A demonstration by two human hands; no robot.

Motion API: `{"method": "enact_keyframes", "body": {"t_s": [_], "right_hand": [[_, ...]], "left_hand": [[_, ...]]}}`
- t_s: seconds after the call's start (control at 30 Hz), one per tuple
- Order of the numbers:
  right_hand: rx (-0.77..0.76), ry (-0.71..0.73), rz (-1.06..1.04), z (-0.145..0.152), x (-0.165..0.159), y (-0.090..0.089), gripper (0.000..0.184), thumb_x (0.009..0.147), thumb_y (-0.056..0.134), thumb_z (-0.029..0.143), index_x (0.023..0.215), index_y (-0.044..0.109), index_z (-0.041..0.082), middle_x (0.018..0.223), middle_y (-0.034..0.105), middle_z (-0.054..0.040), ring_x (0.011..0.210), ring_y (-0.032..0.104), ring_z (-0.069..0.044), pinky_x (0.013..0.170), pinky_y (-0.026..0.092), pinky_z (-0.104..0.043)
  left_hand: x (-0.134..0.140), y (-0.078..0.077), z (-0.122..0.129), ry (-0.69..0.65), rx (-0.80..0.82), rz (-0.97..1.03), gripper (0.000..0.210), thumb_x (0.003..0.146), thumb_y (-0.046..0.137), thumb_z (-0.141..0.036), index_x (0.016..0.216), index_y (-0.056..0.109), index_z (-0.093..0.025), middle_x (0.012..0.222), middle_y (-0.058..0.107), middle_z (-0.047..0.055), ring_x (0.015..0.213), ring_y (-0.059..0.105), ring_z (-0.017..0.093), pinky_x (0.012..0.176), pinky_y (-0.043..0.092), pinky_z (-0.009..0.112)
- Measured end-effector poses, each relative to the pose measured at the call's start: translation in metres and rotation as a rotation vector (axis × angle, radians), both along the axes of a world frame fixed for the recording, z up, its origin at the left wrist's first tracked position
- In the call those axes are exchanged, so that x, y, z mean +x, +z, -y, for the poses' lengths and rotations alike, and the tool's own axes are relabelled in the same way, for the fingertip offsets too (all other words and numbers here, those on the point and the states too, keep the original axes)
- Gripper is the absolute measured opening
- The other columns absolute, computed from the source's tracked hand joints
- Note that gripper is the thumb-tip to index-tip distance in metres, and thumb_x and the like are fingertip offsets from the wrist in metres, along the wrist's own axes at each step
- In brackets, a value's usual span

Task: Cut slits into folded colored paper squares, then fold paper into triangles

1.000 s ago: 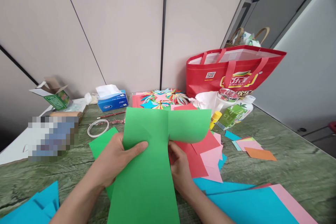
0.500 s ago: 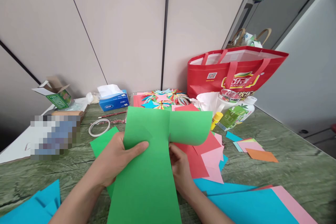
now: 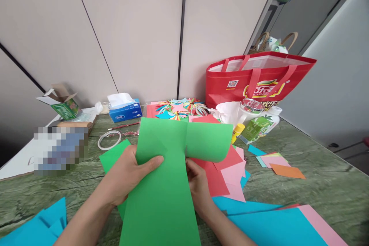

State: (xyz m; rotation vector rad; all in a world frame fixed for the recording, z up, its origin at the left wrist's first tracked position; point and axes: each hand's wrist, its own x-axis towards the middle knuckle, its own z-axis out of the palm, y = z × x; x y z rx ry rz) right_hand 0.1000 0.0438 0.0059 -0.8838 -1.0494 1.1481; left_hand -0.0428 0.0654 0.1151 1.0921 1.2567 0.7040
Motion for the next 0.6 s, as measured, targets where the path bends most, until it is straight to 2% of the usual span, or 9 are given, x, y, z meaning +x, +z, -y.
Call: {"method": "enact_keyframes", "body": {"t_s": [0.6], "right_hand": [[-0.03,-0.008,-0.039,0.0013,-0.0017,0.0049,0.007,0.063,0.069,0.024,0.068,0.067,0.02,0.061,0.064,0.0007,0.055,0.055,-0.015,0.053,0.047,-0.025]], "left_hand": [[-0.0008,0.0001,0.001,-0.016,-0.007,0.009,0.031,0.064,0.072,-0.036,0.089,0.064,-0.019,0.08,0.074,0.003,0.072,0.069,0.025,0.063,0.057,0.036]]}}
